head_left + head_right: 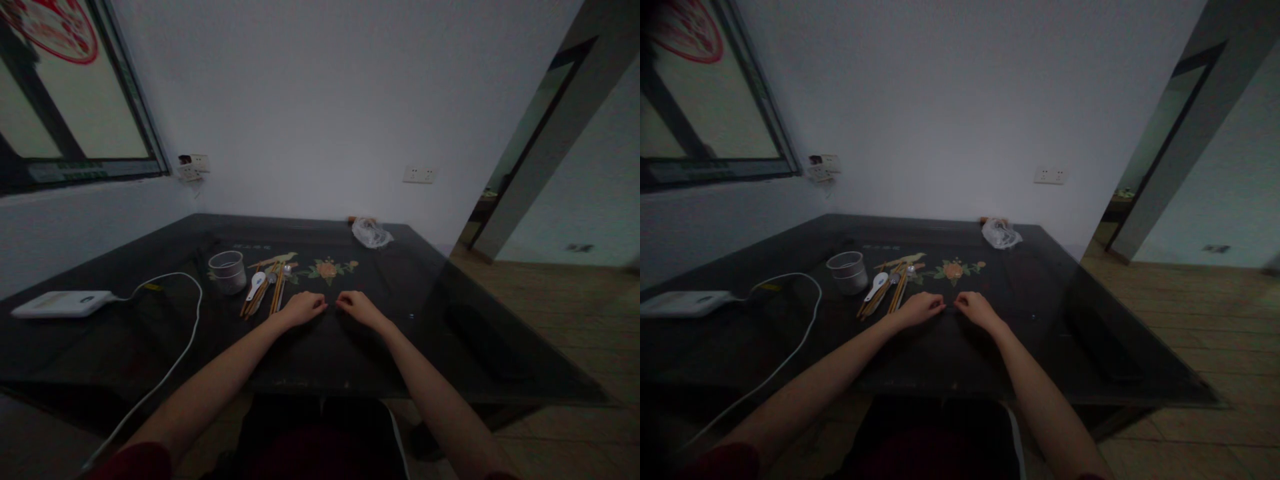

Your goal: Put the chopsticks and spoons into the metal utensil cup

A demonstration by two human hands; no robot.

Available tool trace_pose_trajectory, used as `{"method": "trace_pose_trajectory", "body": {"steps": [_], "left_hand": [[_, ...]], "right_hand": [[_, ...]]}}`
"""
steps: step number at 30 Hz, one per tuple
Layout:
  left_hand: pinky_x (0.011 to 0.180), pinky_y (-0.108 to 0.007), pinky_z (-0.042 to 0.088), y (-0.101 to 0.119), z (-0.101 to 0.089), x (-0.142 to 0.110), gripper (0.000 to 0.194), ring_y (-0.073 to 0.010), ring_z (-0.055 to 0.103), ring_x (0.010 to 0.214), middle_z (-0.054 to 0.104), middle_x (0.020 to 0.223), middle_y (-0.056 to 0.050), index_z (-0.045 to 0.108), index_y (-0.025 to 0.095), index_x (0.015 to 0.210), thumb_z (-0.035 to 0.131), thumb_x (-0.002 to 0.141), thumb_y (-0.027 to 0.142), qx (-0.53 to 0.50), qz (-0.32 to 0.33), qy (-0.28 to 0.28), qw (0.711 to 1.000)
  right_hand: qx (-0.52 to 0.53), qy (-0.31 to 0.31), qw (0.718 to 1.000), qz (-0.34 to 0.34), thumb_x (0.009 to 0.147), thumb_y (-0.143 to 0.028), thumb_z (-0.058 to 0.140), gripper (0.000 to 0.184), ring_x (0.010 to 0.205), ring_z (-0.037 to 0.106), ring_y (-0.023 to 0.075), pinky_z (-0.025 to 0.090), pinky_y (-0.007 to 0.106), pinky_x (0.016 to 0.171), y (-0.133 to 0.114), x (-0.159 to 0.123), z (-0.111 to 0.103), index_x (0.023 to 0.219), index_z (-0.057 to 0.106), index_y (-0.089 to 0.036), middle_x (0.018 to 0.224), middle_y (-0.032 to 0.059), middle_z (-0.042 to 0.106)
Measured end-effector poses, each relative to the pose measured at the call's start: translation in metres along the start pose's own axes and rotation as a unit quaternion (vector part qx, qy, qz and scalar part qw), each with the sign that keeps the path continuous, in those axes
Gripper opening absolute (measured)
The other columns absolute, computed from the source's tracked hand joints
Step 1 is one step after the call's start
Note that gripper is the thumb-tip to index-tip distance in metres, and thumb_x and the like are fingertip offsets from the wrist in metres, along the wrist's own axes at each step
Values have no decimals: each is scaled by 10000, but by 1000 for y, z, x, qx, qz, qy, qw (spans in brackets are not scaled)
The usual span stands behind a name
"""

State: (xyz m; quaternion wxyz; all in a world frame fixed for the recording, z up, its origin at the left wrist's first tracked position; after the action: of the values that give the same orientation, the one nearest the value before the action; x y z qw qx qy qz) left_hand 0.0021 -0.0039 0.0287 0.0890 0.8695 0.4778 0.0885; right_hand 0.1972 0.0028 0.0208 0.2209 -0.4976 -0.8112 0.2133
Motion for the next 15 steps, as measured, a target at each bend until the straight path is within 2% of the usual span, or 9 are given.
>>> {"method": "trace_pose_trajectory", "body": {"steps": [15], "left_hand": [[628, -229, 400, 2, -3, -1, 263, -176, 611, 764, 672, 839, -34, 614, 228, 891, 410, 901, 394, 0, 1, -2, 1000]], "right_hand": [[4, 1, 1000, 2, 826, -227, 549, 156, 583, 497, 102, 298, 201, 548, -2, -1, -1, 802, 685, -157, 647, 6, 616]]}}
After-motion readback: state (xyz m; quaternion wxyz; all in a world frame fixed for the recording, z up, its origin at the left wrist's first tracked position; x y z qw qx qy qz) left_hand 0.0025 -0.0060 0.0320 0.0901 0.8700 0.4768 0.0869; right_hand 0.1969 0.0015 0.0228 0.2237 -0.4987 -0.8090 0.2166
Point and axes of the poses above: each hand's wrist, its own x-axis towards the middle knuckle, its own z-axis out of the palm, y = z × x, the point moved 1 cm from there along x, towards the middle knuckle
